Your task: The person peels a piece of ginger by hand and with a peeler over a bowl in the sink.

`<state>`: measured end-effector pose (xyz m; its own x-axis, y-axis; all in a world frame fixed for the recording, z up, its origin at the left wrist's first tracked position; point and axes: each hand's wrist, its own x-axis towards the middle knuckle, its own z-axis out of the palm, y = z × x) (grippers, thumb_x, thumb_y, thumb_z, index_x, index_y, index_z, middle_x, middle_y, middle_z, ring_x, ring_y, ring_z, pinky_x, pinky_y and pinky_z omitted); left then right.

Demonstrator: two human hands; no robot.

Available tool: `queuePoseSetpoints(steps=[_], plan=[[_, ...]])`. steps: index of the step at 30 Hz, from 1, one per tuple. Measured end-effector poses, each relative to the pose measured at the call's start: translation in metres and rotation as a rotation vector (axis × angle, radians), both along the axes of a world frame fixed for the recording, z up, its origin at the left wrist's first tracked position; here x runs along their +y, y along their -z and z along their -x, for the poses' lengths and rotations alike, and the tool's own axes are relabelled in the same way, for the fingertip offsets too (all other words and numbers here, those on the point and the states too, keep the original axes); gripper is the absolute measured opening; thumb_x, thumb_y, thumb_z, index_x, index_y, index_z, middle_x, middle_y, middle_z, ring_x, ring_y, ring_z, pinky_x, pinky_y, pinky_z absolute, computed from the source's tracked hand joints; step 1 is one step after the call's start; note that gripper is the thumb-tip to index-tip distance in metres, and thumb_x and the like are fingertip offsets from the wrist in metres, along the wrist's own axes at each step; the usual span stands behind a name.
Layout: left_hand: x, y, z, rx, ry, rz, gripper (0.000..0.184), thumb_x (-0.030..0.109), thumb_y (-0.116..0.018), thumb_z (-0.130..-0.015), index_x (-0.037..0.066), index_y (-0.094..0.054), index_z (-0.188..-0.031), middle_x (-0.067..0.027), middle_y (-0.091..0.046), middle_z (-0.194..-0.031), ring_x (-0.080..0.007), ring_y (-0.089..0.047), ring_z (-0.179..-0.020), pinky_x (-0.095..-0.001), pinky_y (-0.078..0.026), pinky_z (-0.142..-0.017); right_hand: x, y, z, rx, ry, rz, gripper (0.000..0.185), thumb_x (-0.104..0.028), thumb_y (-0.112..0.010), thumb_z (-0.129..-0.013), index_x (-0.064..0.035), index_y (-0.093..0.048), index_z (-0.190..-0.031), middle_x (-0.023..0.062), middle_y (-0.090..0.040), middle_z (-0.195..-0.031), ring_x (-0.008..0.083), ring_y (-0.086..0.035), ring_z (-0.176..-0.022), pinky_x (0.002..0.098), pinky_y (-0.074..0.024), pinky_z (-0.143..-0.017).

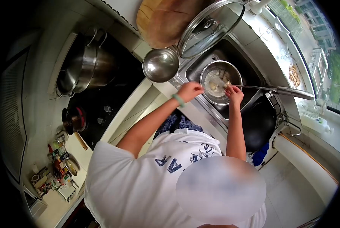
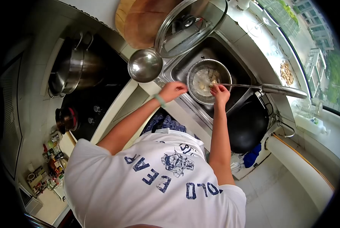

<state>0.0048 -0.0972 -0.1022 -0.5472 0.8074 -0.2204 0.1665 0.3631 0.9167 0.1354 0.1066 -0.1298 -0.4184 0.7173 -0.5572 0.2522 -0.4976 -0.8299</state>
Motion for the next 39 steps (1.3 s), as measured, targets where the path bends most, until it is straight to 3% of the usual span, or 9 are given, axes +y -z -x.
queuePoseSetpoints(steps=[4,7,11,14,25,29,32,35,39], plan=[[0.098,0.038,-0.018,-0.132,-0.145,-0.041,0.033,0.026,-0.07,-0.072,0.002,-0.065,-0.094,-0.012,-0.066,-0.085,-0.0167,-0.064,-0.078,-0.0285,-0.049,-0.069,-0.002,0.012,0.0,0.018,-0.004,0.016,0.011,-0.006,-0.063,-0.079,0.0038,-0.06,-0.083,0.0087,-0.062,-0.074,0.016,-0.061,-0.064,0.0254,-0.0522,-0.056],[0.13,0.091,-0.033,-0.031,-0.195,-0.078,0.037,0.041,-0.076,-0.057,0.006,-0.067,-0.064,-0.0096,-0.059,-0.055,-0.0163,-0.057,-0.049,-0.0302,-0.047,-0.054,0.005,0.039,-0.009,0.016,-0.021,0.037,0.016,-0.009,-0.061,-0.082,0.0032,-0.059,-0.093,0.0087,-0.063,-0.079,0.0155,-0.06,-0.066,0.0215,-0.0478,-0.055],[0.141,0.129,-0.042,0.015,-0.252,-0.062,0.026,0.035,-0.079,-0.05,0.011,-0.068,-0.056,-0.0056,-0.061,-0.054,-0.0184,-0.06,-0.048,-0.0294,-0.05,-0.054,0.014,0.061,-0.019,0.124,0.035,0.222,0.021,-0.006,-0.055,-0.084,0.0053,-0.055,-0.103,0.0121,-0.063,-0.085,0.0155,-0.06,-0.069,0.02,-0.0474,-0.055],[0.132,0.093,-0.044,0.036,-0.273,0.074,0.013,0.016,-0.075,-0.054,0.007,-0.068,-0.061,-0.0094,-0.063,-0.059,-0.0222,-0.062,-0.057,-0.0305,-0.05,-0.061,0.007,0.064,-0.016,0.148,0.042,0.27,0.021,-0.007,-0.054,-0.086,0.0054,-0.055,-0.103,0.0109,-0.063,-0.085,0.0141,-0.059,-0.068,0.0186,-0.047,-0.056],[0.121,0.056,-0.029,0.042,-0.231,0.175,0.018,0.023,-0.073,-0.052,0.007,-0.064,-0.051,-0.0137,-0.059,-0.054,-0.0253,-0.062,-0.055,-0.0342,-0.052,-0.06,0.006,0.069,-0.01,0.022,0.002,-0.066,0.015,-0.007,-0.065,-0.078,0.0014,-0.059,-0.09,0.0055,-0.061,-0.071,0.0106,-0.055,-0.057,0.0186,-0.0413,-0.048],[0.118,0.035,-0.025,-0.084,-0.106,0.063,0.02,0.026,-0.073,-0.058,0.007,-0.068,-0.059,-0.0106,-0.061,-0.056,-0.0192,-0.059,-0.049,-0.0305,-0.049,-0.053,0.006,0.058,-0.01,-0.087,0.071,-0.16,0.012,-0.009,-0.064,-0.079,0.0005,-0.062,-0.087,0.0014,-0.058,-0.066,0.0084,-0.052,-0.054,0.019,-0.0402,-0.048],[0.12,0.048,-0.017,-0.187,-0.132,0.062,0.008,0.012,-0.069,-0.066,0.005,-0.069,-0.071,-0.0082,-0.063,-0.058,-0.0149,-0.061,-0.052,-0.029,-0.049,-0.055,0.006,0.042,-0.009,-0.015,0.012,-0.063,0.008,-0.009,-0.06,-0.08,-0.001,-0.061,-0.083,0.0008,-0.055,-0.064,0.0082,-0.05,-0.054,0.019,-0.0397,-0.049],[0.122,0.07,-0.011,-0.076,-0.174,0.068,0.009,0.005,-0.061,-0.076,0.002,-0.068,-0.079,-0.0093,-0.067,-0.076,-0.0128,-0.062,-0.073,-0.0249,-0.049,-0.069,0.003,0.02,-0.005,0.094,0.06,0.143,0.007,-0.005,-0.057,-0.08,-0.0007,-0.059,-0.086,0.0016,-0.055,-0.067,0.0096,-0.051,-0.056,0.0203,-0.042,-0.051],[0.129,0.097,-0.009,-0.347,-0.052,-0.076,0.029,0.008,-0.052,-0.086,0.01,-0.056,-0.115,-0.003,-0.062,-0.1,-0.0136,-0.057,-0.09,-0.0292,-0.047,-0.079,0.005,0.013,-0.005,0.192,0.022,0.326,0.008,-0.006,-0.051,-0.085,-0.0013,-0.055,-0.088,0.0028,-0.054,-0.067,0.0109,-0.049,-0.056,0.0223,-0.0436,-0.054]])
